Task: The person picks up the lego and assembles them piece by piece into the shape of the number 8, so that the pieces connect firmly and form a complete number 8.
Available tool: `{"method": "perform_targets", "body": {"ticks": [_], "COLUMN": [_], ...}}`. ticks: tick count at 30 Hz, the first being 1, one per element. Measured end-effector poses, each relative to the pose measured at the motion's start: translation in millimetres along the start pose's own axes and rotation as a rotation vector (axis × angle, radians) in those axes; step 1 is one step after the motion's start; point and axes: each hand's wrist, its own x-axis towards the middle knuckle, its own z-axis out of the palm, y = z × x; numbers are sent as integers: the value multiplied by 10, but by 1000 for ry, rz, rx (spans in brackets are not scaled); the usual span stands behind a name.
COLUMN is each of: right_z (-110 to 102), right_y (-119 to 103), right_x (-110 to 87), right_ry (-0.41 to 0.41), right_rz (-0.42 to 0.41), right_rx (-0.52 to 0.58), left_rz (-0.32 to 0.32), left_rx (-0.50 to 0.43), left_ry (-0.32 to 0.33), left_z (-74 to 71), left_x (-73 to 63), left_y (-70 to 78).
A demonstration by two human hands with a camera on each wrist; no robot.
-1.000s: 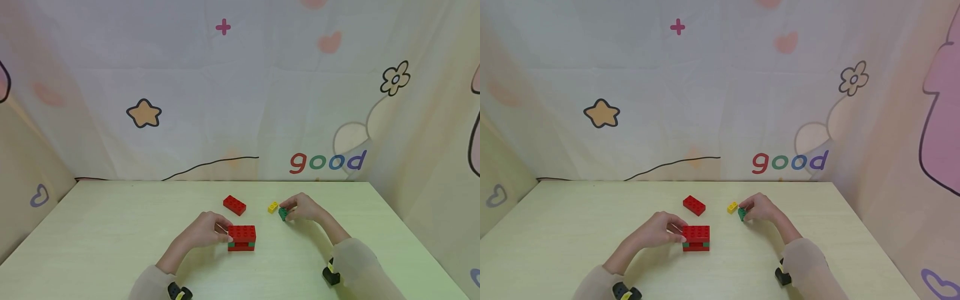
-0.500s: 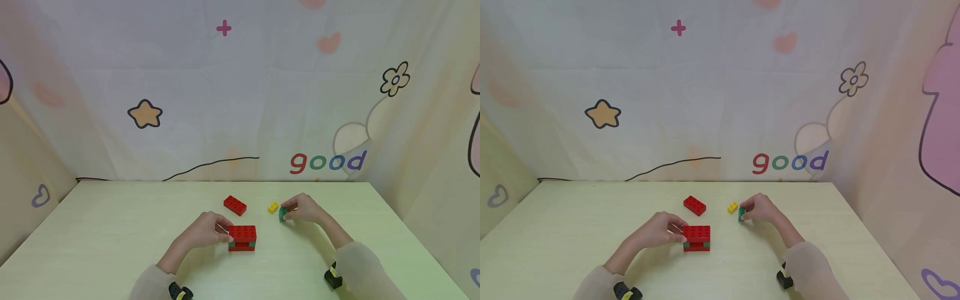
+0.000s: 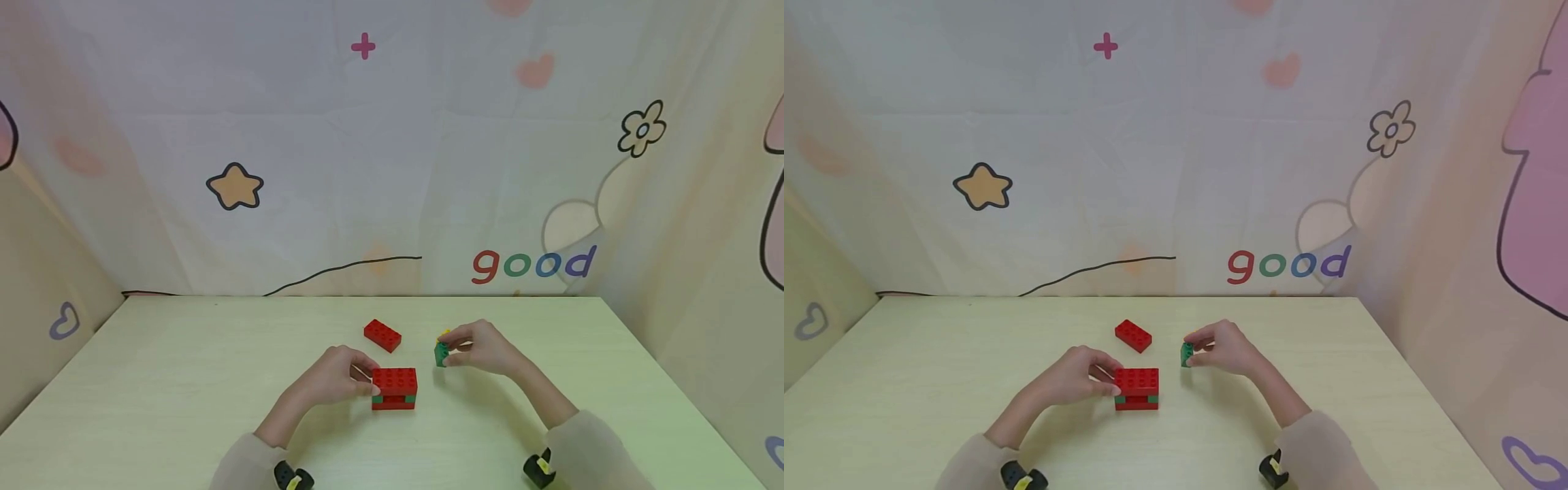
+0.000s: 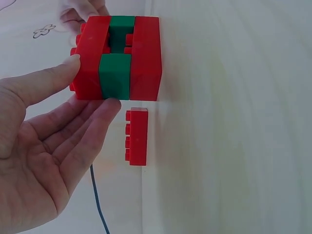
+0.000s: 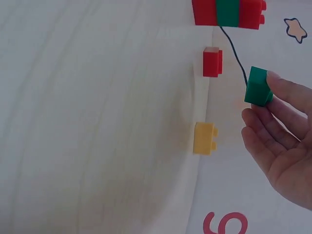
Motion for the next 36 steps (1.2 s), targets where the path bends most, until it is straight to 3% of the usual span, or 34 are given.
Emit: {"method": "perform_targets", "body": {"ticks": [12,20,36], "right_z": [238,403,586], "right_y": [-379,-559,-699], "right_x": [60,160,259], "right_ry": [12,-29,-102], "right_rz": [-35,-110,-150], "right_rx": [25,49,-1], "left_rz": [1,3,48], "left_rx": [2,-41,-83], "left_ry": [-35,-42,-49], "left_z": [-55,-63,-27], "left_x": [6,2,42], "left_y": [-75,-83,-63]}}
